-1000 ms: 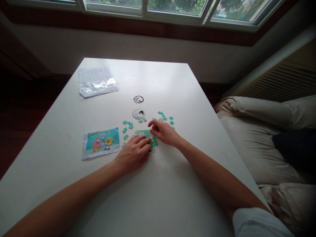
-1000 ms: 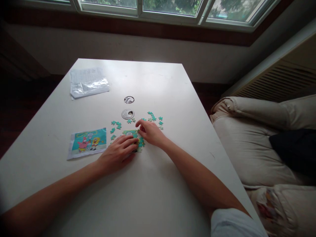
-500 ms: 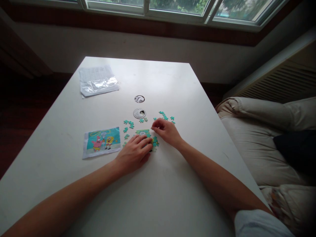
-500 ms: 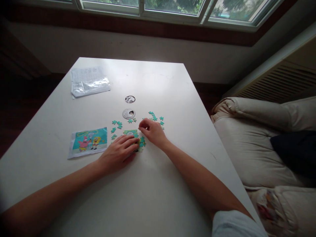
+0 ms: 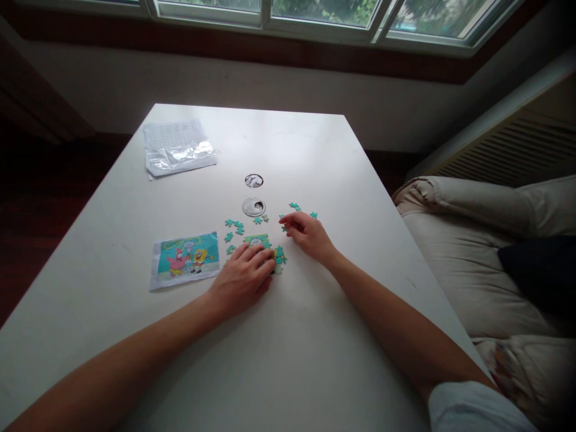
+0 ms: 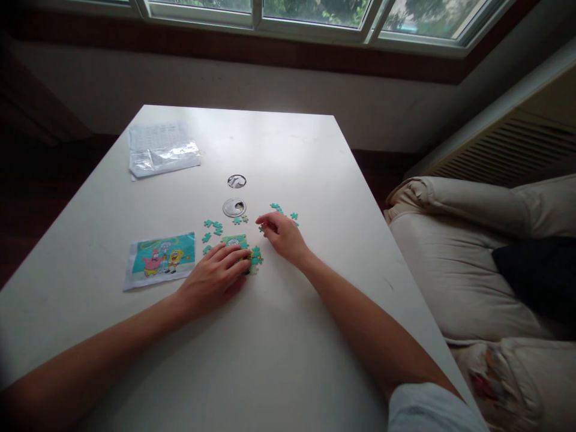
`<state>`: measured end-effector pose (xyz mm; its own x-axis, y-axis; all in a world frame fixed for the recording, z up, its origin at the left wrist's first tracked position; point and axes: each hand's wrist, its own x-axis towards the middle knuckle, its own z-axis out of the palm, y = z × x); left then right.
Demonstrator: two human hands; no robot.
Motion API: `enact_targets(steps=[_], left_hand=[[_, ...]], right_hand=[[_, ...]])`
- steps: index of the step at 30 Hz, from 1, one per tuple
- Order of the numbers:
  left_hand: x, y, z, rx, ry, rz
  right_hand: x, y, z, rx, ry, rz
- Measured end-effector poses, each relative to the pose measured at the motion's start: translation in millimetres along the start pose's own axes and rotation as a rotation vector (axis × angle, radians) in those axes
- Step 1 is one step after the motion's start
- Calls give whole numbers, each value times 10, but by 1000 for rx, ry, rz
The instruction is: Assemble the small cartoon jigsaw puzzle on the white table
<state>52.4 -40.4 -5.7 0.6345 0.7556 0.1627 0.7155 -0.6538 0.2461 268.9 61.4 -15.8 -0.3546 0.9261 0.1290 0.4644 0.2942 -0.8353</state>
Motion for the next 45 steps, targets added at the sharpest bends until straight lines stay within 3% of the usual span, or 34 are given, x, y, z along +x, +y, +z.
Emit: enact_targets(steps=[3, 7, 14, 19, 22, 24, 29, 33, 38, 45], left_hand=[[5, -4, -16, 17, 25, -48], [6, 1, -26, 33, 62, -80], [-2, 38, -17, -34, 36, 9], [6, 62, -46, -37, 6, 17], [10, 77, -59, -23, -29, 24], [9, 84, -55, -23, -40, 30], [-3, 63, -23, -28, -37, 47], [5, 33, -31, -22, -35, 49], [-40, 149, -14, 26, -65, 16], [-128, 422, 79, 16, -72, 62]], right_hand=[[-30, -12, -11, -133, 7, -73], [-97, -45, 38, -286, -101, -226], [-90, -2, 70, -357, -167, -318], [-10, 17, -56, -361, -9, -343], [78, 17, -291, -351, 159, -268], [133, 35, -497, -373, 200, -187], [140, 143, -966, -482, 24, -13], [46, 203, -1130, -548, -199, 142], [-9, 182, -1042, -568, -317, 217], [-2, 234, -877, -598, -336, 101]])
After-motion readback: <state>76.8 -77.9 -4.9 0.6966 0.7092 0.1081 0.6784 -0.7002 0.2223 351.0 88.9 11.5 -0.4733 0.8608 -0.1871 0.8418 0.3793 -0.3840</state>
